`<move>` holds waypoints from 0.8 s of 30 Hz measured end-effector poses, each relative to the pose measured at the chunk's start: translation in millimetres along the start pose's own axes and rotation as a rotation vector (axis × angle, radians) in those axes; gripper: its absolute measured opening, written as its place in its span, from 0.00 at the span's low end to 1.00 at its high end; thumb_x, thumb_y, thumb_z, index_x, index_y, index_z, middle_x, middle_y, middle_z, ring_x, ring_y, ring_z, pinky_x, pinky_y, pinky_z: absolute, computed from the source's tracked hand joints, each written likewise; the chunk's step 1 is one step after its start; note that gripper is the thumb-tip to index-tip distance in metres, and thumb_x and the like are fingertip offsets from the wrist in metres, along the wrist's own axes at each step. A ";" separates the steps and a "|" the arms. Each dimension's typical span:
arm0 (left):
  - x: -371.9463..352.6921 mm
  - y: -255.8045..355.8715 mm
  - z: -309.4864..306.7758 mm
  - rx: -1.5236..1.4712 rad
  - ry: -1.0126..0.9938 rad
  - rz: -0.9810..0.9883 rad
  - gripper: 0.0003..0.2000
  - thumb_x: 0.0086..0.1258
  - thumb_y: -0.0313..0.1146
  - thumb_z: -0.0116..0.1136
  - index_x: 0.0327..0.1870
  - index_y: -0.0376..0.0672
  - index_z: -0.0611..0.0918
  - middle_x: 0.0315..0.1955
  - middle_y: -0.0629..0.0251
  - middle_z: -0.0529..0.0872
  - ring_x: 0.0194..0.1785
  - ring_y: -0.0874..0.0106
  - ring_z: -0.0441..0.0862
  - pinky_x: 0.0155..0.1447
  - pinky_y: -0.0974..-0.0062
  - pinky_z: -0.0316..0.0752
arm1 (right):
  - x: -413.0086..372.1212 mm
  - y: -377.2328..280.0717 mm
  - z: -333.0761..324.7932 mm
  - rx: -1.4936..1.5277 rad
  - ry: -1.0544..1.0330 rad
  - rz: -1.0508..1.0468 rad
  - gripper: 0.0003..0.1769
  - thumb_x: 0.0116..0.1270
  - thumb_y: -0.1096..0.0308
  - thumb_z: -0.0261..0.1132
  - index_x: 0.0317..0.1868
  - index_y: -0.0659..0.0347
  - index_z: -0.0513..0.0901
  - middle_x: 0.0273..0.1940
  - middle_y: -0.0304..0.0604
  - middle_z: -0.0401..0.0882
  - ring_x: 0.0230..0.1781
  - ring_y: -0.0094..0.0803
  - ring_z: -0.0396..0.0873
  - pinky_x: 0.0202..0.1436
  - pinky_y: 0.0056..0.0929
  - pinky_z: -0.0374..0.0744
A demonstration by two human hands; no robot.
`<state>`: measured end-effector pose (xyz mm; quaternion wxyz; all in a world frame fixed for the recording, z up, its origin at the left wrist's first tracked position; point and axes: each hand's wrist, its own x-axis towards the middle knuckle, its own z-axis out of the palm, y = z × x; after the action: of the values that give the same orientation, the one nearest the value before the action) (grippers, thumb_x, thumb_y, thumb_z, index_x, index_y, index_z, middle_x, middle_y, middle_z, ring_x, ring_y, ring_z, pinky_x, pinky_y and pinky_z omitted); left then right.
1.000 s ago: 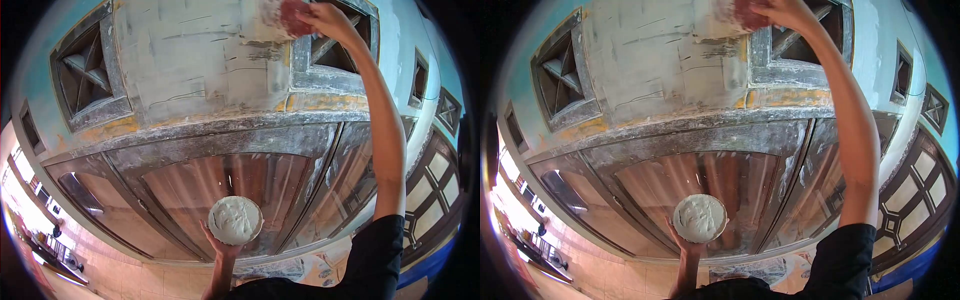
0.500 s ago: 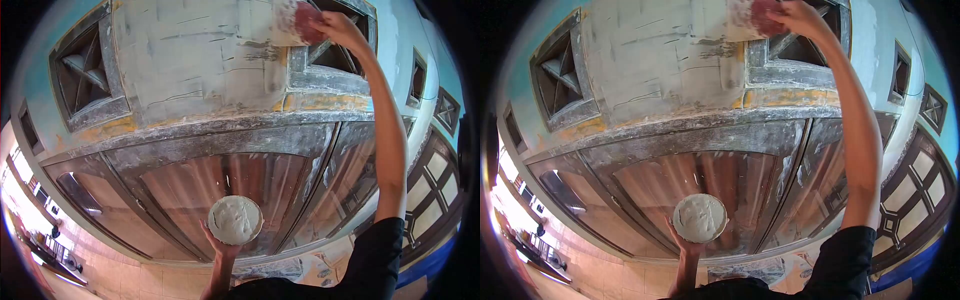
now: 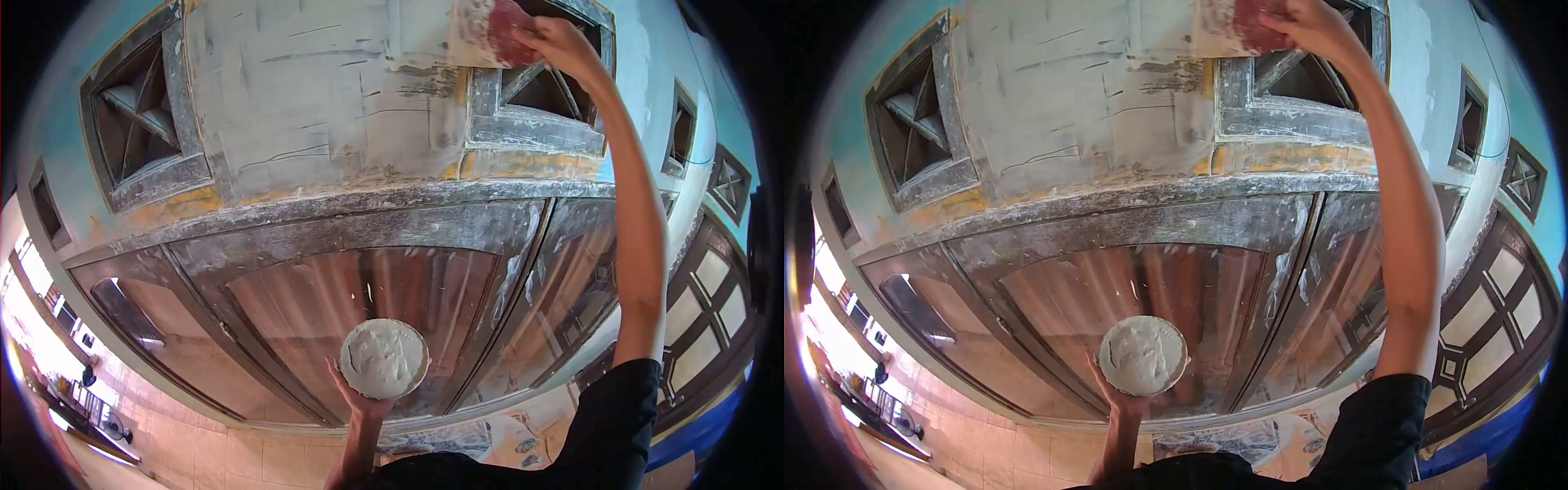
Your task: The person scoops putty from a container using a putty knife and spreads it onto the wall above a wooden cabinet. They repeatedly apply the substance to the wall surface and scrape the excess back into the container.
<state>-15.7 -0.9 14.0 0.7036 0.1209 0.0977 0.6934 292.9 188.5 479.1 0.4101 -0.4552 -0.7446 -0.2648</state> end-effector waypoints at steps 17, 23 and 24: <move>-3.6 -0.7 1.6 0.022 0.003 0.033 0.41 0.62 0.74 0.39 0.68 0.53 0.69 0.67 0.62 0.69 0.68 0.53 0.66 0.69 0.43 0.60 | -3.3 14.5 -8.2 0.178 -0.044 0.033 0.21 0.70 0.52 0.64 0.35 0.65 0.79 0.21 0.36 0.77 0.17 0.18 0.70 0.22 0.19 0.70; -0.1 -2.3 -2.7 -0.069 -0.045 0.024 0.39 0.63 0.72 0.41 0.68 0.52 0.70 0.66 0.61 0.70 0.67 0.53 0.67 0.68 0.43 0.63 | 19.6 -50.7 5.5 0.369 0.016 -0.220 0.19 0.70 0.52 0.63 0.40 0.62 0.81 0.24 0.35 0.77 0.20 0.16 0.71 0.23 0.17 0.72; 0.1 -3.3 -1.3 -0.073 -0.042 0.025 0.39 0.63 0.72 0.41 0.68 0.52 0.70 0.66 0.61 0.70 0.67 0.53 0.67 0.68 0.43 0.63 | 18.0 -66.9 0.6 0.228 -0.014 -0.110 0.21 0.68 0.52 0.65 0.35 0.65 0.80 0.22 0.41 0.78 0.22 0.23 0.75 0.26 0.26 0.74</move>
<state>-12.9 -0.8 11.7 0.7008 0.1110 0.0559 0.7024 228.3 167.4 492.8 0.4389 -0.3660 -0.7966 -0.1971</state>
